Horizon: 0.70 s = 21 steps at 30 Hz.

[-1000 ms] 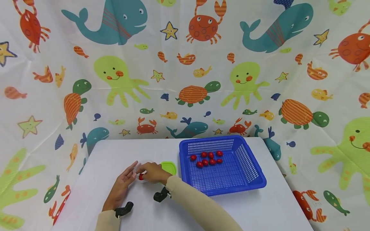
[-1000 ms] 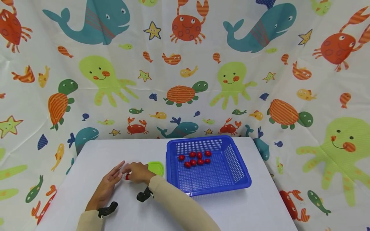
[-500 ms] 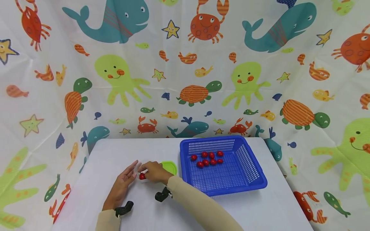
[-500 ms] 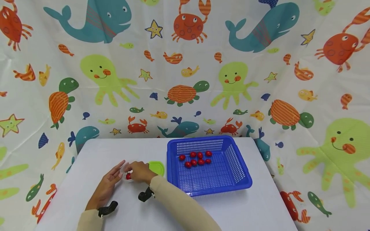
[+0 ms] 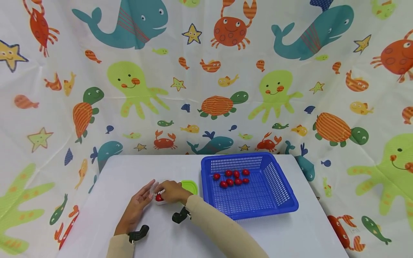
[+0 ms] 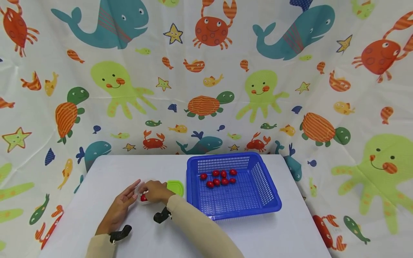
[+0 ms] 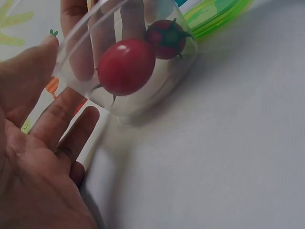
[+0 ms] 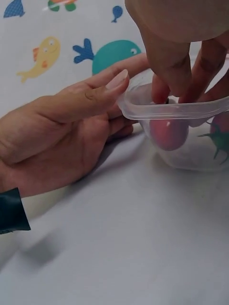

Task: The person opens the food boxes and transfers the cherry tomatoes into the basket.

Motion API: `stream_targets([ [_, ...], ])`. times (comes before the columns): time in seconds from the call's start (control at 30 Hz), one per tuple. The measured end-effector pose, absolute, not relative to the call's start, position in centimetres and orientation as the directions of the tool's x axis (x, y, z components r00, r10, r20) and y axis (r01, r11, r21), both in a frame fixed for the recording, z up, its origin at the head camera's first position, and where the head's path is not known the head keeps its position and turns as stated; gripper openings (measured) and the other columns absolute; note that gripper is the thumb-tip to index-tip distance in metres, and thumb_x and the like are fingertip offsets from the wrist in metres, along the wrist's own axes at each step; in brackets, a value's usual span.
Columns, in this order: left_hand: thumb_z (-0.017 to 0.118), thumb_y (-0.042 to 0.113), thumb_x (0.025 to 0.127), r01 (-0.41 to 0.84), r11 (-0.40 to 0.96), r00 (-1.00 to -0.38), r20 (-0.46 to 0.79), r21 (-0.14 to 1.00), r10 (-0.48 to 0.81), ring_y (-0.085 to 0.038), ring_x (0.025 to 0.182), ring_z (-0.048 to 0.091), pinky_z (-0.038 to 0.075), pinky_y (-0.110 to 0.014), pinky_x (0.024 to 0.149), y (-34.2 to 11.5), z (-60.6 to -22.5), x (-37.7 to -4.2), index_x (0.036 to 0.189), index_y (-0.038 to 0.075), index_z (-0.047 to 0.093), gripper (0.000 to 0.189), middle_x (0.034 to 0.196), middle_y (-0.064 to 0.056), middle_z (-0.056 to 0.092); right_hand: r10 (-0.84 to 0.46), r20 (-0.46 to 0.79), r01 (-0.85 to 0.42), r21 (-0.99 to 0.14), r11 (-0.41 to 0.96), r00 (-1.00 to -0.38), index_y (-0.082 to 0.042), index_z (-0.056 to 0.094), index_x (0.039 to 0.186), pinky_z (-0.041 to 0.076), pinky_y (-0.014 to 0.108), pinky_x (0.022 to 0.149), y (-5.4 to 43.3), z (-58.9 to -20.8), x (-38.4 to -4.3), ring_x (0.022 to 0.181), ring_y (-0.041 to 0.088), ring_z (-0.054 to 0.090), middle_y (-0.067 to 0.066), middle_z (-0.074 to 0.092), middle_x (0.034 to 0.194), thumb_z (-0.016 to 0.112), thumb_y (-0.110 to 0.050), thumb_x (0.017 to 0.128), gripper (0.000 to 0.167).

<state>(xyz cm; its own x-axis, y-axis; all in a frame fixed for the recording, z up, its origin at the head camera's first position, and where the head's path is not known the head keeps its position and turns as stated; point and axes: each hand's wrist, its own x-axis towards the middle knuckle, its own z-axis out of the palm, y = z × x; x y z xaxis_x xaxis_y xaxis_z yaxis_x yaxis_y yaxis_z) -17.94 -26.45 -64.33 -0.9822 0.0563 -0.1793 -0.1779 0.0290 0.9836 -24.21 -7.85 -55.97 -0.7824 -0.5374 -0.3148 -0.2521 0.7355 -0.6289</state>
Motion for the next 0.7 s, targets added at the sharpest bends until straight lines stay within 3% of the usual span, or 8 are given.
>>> stream_targets([
  [0.3,0.060,0.026,0.110,-0.152,0.057,-0.986,-0.156,0.987,0.066,-0.034,0.166,0.017,0.014,-0.073,0.129,-26.37,-64.17,-17.95,0.167,0.027,0.036,0.062,0.172,-0.006,0.039,-0.581,-0.294,-0.359,-0.556,0.750,-0.759,-0.022,0.082,0.118,0.039,0.035,0.098,-7.79,-55.58,-24.05,0.101,0.004,0.059,-0.012,0.078,0.106,0.073,-0.010,0.099,0.024],
  [0.53,0.059,0.027,0.111,-0.151,0.053,-0.986,-0.154,0.987,0.070,-0.036,0.166,0.015,0.014,-0.074,0.129,-26.42,-64.08,-17.83,0.167,0.026,0.035,0.061,0.172,-0.007,0.038,-0.597,-0.278,-0.390,-0.542,0.744,-0.752,-0.028,0.080,0.119,0.045,0.038,0.100,-7.86,-55.87,-24.23,0.100,0.003,0.057,-0.013,0.073,0.107,0.074,-0.009,0.098,0.029],
  [0.7,0.059,0.027,0.111,-0.159,0.056,-0.984,-0.163,0.986,0.067,-0.036,0.167,0.014,0.014,-0.073,0.129,-26.56,-63.99,-17.65,0.168,0.026,0.034,0.062,0.173,-0.007,0.036,-0.612,-0.282,-0.352,-0.614,0.707,-0.739,-0.027,0.080,0.119,0.050,0.038,0.107,-7.58,-56.16,-24.41,0.099,0.003,0.058,-0.011,0.071,0.108,0.074,-0.007,0.098,0.029],
])
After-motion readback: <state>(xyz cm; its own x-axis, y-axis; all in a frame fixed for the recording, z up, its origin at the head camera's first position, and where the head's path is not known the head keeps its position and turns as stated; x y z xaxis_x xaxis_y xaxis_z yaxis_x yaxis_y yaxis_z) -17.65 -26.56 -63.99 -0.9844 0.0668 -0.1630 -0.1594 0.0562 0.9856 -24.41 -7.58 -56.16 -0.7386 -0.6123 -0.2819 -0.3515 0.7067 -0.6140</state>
